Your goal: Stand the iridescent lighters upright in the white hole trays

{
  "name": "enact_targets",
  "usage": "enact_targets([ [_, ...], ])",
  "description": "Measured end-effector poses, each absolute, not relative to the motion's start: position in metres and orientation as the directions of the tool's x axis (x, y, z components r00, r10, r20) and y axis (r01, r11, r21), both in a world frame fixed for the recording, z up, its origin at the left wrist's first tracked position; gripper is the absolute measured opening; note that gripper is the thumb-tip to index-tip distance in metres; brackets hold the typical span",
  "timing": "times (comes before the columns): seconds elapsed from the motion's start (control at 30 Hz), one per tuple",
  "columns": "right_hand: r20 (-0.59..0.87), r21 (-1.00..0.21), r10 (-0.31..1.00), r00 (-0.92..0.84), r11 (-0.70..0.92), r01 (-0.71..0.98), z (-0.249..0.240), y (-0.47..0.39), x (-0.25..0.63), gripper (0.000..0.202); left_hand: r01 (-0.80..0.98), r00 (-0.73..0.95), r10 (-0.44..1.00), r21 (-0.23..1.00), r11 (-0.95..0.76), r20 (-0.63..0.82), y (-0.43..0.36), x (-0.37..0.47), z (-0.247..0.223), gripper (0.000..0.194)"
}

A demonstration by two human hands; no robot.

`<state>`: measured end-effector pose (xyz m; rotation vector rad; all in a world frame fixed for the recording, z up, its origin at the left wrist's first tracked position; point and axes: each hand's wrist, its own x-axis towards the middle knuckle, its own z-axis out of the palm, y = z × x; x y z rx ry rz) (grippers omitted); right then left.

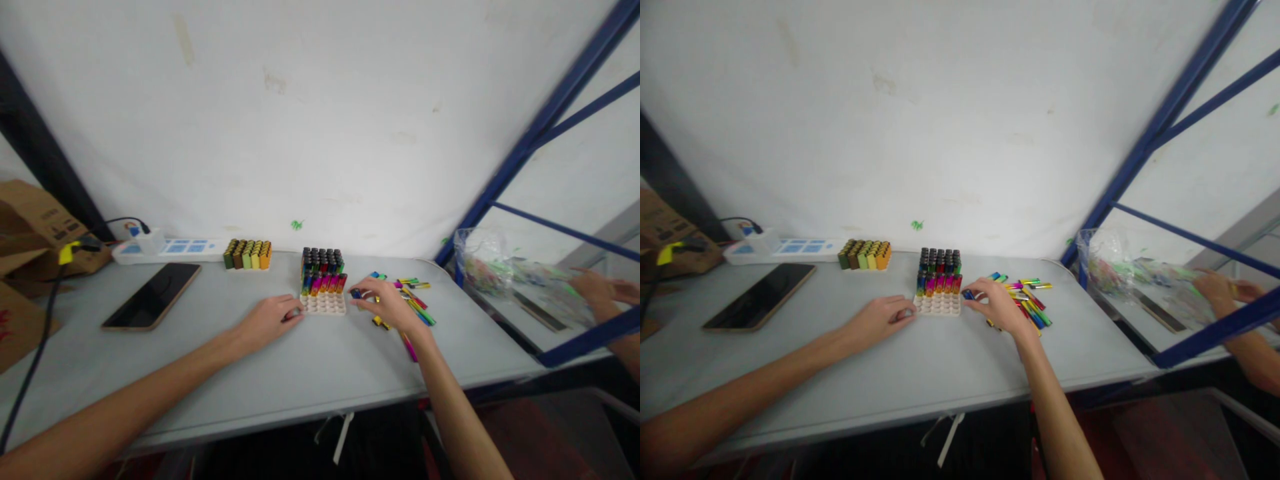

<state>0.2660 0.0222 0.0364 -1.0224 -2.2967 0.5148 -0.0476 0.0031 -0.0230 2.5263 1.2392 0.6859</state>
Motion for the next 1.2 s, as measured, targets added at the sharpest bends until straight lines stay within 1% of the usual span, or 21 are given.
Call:
enact_targets([
  [0.07,0.38,-0.566,0.744,-0.55,0.657,0.498,0.04,0.02,0.263,0.017,0.681,0.528,0.795,0.41,-0.607,0.299,0.003,-0.048,-0.023,0.016],
  [0.13,0.414,-0.555,0.723,-0.552,0.682,0.476,0.04,0.02,0.262,0.019,0.684,0.529,0.795,0.405,-0.607,0.296,0.002,-0.048,-0.022,0.016],
  [0.27,0.464,-0.496,0.73,-0.502,0.683,0.535,0.035,0.022,0.257,0.027,0.675,0.542,0.786,0.403,-0.618,0.297,0.001,-0.048,-0.021,0.015],
  [0.3,0.473,-0.503,0.741,-0.477,0.671,0.544,0.033,0.023,0.255,0.03,0.672,0.543,0.784,0.404,-0.621,0.301,0.001,-0.047,-0.021,0.014],
  [0.43,0.516,-0.605,0.783,-0.347,0.62,0.501,0.023,0.028,0.239,0.043,0.682,0.535,0.785,0.389,-0.619,0.312,0.001,-0.047,-0.023,0.012],
  [0.5,0.548,-0.587,0.776,-0.312,0.623,0.517,0.02,0.032,0.228,0.039,0.686,0.537,0.784,0.379,-0.621,0.312,0.001,-0.047,-0.024,0.011],
  [0.6,0.578,-0.481,0.734,-0.356,0.659,0.578,0.018,0.04,0.211,0.027,0.688,0.541,0.781,0.371,-0.624,0.311,0.001,-0.047,-0.024,0.01],
  [0.67,0.553,-0.42,0.719,-0.421,0.677,0.605,0.019,0.043,0.202,0.022,0.689,0.54,0.782,0.37,-0.623,0.31,0.0,-0.047,-0.024,0.01],
  [0.73,0.515,-0.4,0.719,-0.466,0.683,0.611,0.018,0.044,0.196,0.02,0.689,0.54,0.784,0.373,-0.621,0.307,0.0,-0.047,-0.023,0.011],
  [0.9,0.467,-0.447,0.747,-0.473,0.661,0.602,0.016,0.041,0.194,0.02,0.689,0.549,0.782,0.369,-0.624,0.296,-0.001,-0.047,-0.022,0.013],
  [1.03,0.404,-0.529,0.786,-0.468,0.618,0.581,0.017,0.04,0.198,0.02,0.694,0.547,0.784,0.364,-0.621,0.295,-0.001,-0.047,-0.022,0.012],
  [1.1,0.414,-0.49,0.782,-0.465,0.623,0.61,0.017,0.038,0.196,0.02,0.697,0.543,0.788,0.368,-0.616,0.291,-0.001,-0.046,-0.021,0.012],
  [1.2,0.449,-0.322,0.775,-0.445,0.605,0.728,0.017,0.031,0.191,0.025,0.703,0.538,0.795,0.372,-0.606,0.279,-0.002,-0.046,-0.02,0.012],
])
